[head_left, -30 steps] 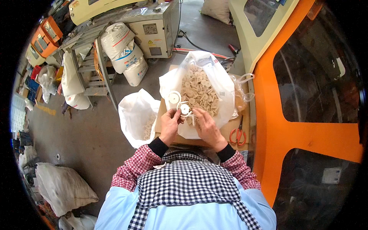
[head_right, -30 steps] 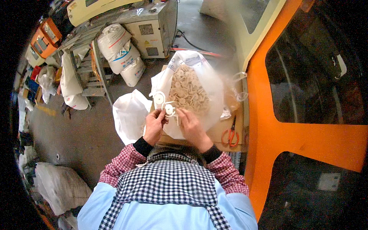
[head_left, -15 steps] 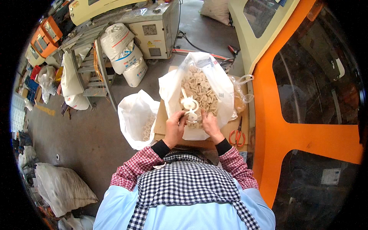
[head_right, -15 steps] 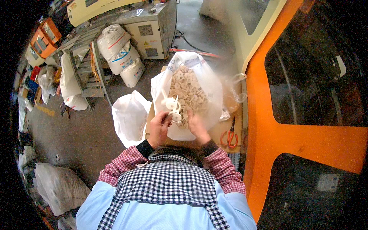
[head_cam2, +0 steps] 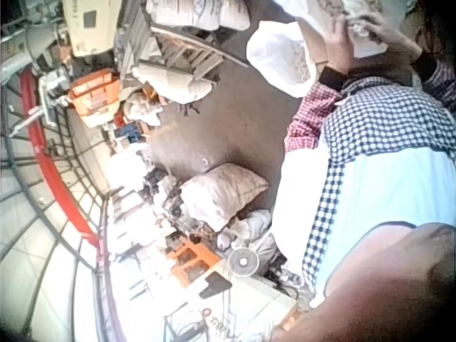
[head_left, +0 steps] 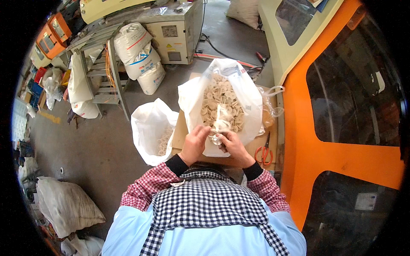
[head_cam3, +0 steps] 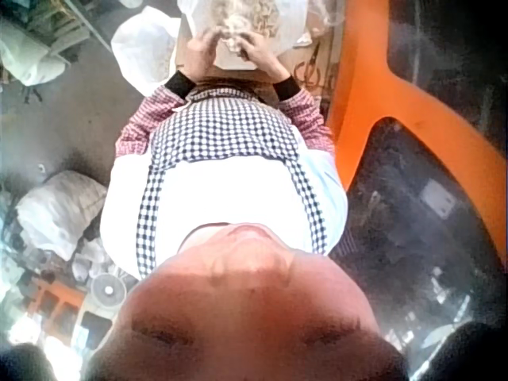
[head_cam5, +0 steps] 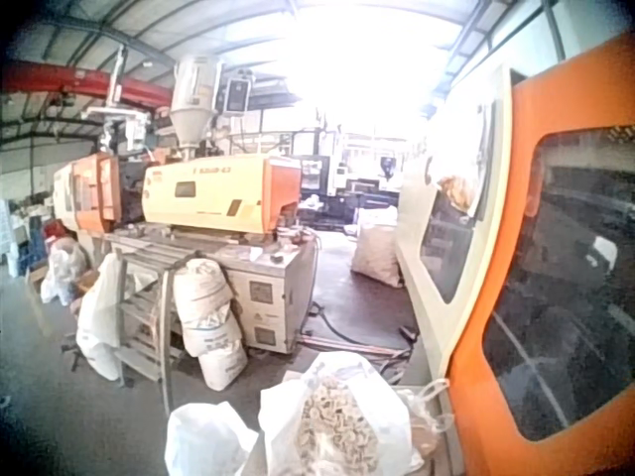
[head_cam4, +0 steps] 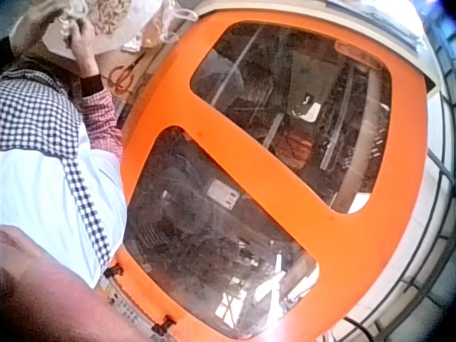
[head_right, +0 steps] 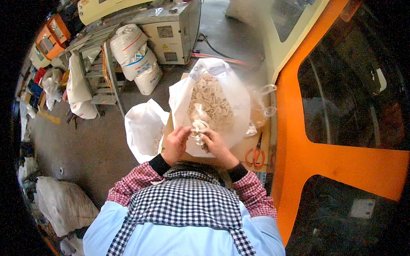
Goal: The person repeatedly picks small white plastic components from a bag, separates them by hand, and places them into a machine hopper. The person also handles a pair of scissors and a small container of metal parts during the process.
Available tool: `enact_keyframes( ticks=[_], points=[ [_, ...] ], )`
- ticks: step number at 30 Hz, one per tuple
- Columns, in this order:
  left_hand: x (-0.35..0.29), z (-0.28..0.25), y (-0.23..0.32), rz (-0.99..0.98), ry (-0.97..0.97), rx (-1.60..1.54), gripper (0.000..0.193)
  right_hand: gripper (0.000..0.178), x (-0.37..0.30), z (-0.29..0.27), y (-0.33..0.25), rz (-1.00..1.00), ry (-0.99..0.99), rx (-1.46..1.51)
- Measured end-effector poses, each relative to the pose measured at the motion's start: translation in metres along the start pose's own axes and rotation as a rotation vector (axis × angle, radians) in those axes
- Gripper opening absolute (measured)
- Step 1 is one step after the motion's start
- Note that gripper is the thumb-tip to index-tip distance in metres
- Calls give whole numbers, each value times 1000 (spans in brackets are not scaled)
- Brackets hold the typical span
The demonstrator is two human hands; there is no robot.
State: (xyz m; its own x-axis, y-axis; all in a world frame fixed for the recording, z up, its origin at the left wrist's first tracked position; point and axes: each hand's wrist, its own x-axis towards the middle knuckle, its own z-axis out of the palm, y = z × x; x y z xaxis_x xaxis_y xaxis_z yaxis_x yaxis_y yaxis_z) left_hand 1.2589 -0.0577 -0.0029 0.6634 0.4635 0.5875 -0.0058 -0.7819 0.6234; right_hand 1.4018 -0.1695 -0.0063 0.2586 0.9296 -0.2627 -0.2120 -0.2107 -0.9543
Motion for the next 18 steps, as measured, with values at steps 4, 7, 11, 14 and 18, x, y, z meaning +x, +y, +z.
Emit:
enact_keyframes(
  ticks=[4,7,11,14,18],
  points=[
    [-3,-1,2,184,-177,101,21,21,23,-32,56,74,-113,478],
    [-4,12,-8,-237,-45,-154,18,29,34,-37,42,-41,256,-117],
    [-1,2,-16,-348,-173,-253,13,34,35,-40,-10,-507,555,-772],
    [1,-7,-15,-316,-296,-279,13,31,28,-29,-47,-575,193,-297],
    [-6,-7,-28,-230,-253,-220,18,25,17,-34,-67,-605,35,-640]
  ],
)
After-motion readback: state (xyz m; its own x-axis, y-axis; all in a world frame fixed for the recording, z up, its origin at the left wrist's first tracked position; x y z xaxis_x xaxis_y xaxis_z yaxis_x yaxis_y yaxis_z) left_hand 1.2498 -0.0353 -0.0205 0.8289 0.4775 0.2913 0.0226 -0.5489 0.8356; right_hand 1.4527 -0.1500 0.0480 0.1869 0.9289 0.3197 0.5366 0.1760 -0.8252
